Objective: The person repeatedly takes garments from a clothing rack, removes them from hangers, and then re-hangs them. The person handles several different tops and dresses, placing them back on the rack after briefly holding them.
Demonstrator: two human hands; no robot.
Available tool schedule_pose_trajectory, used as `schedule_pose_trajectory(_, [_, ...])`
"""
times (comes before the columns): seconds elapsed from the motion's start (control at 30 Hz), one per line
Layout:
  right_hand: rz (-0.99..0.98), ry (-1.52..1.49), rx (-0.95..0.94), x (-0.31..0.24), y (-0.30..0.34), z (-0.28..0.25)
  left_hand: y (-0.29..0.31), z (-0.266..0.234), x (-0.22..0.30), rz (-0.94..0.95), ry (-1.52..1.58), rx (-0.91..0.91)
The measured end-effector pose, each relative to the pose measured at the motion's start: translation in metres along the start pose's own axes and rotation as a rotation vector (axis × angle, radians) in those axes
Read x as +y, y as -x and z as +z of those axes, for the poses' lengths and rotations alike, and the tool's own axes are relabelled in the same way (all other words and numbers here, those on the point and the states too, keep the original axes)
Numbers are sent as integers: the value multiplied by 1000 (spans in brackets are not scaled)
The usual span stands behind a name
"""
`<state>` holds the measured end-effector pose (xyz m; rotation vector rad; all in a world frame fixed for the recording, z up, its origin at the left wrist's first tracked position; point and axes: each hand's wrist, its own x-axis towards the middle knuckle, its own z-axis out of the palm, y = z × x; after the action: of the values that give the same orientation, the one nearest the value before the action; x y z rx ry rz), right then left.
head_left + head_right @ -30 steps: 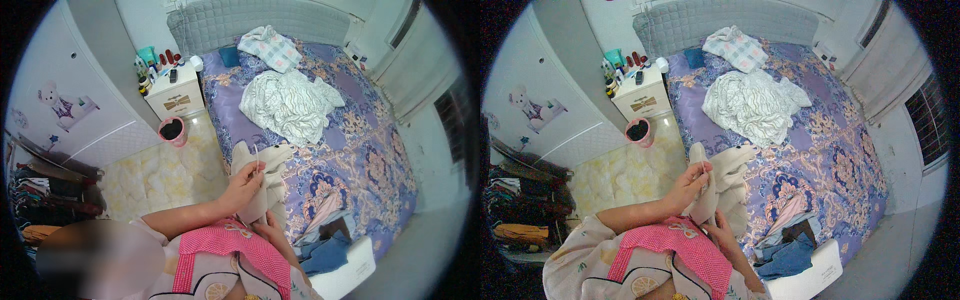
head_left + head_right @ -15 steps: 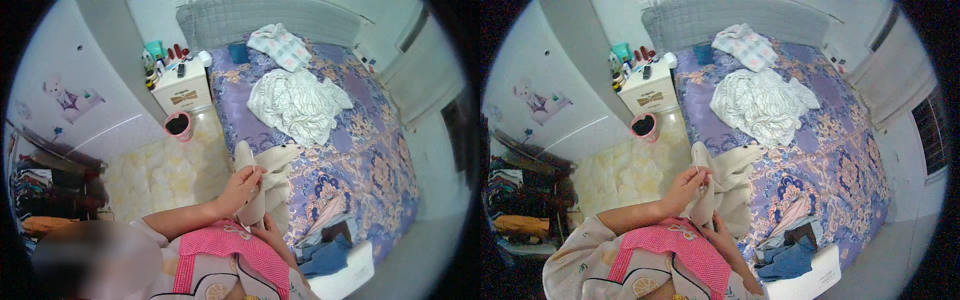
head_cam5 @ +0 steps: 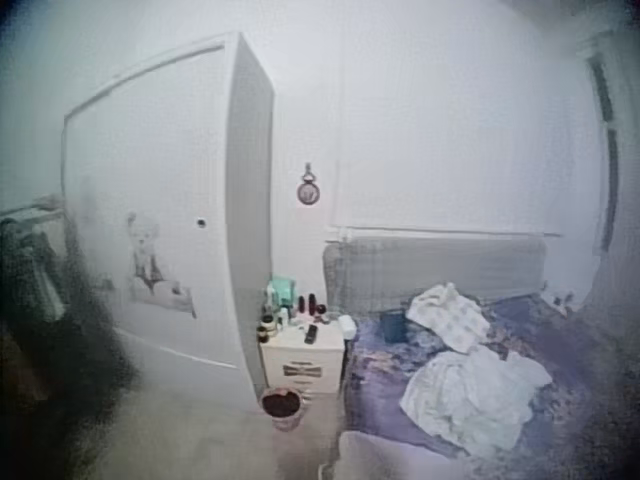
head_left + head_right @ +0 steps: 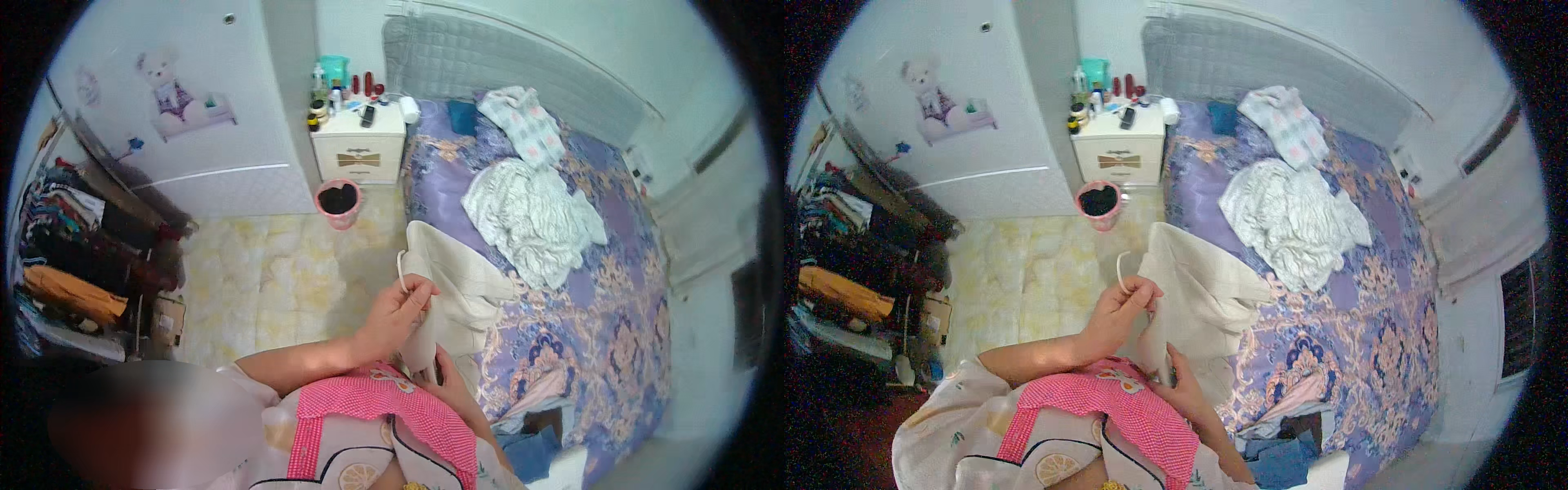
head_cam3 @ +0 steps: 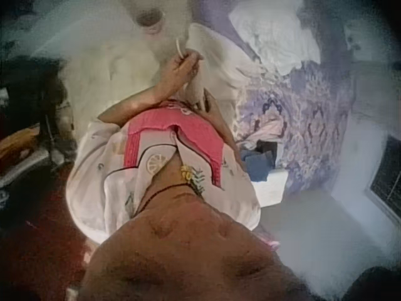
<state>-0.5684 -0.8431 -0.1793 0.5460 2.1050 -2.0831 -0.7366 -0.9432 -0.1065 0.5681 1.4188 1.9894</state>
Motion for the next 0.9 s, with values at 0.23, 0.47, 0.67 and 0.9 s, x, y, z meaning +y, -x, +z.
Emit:
schedule_pose_trajectory(0.23, [-96,102,-170,-3,-44,75,61,-94,56,83,-41,92])
schedule_pose_trajectory(0.47, [-93,-12,-413,-36,-88,174,134,-184,93,347,-236,305])
schedule_pose_trajectory(0.67, [-114,-19,-542,-45,-123,257,195,-252,131,393,-294,456])
schedule_pose_trajectory(0.9, [-59,43,-799,-78,-159,340,252,-305,164,504,-452,684])
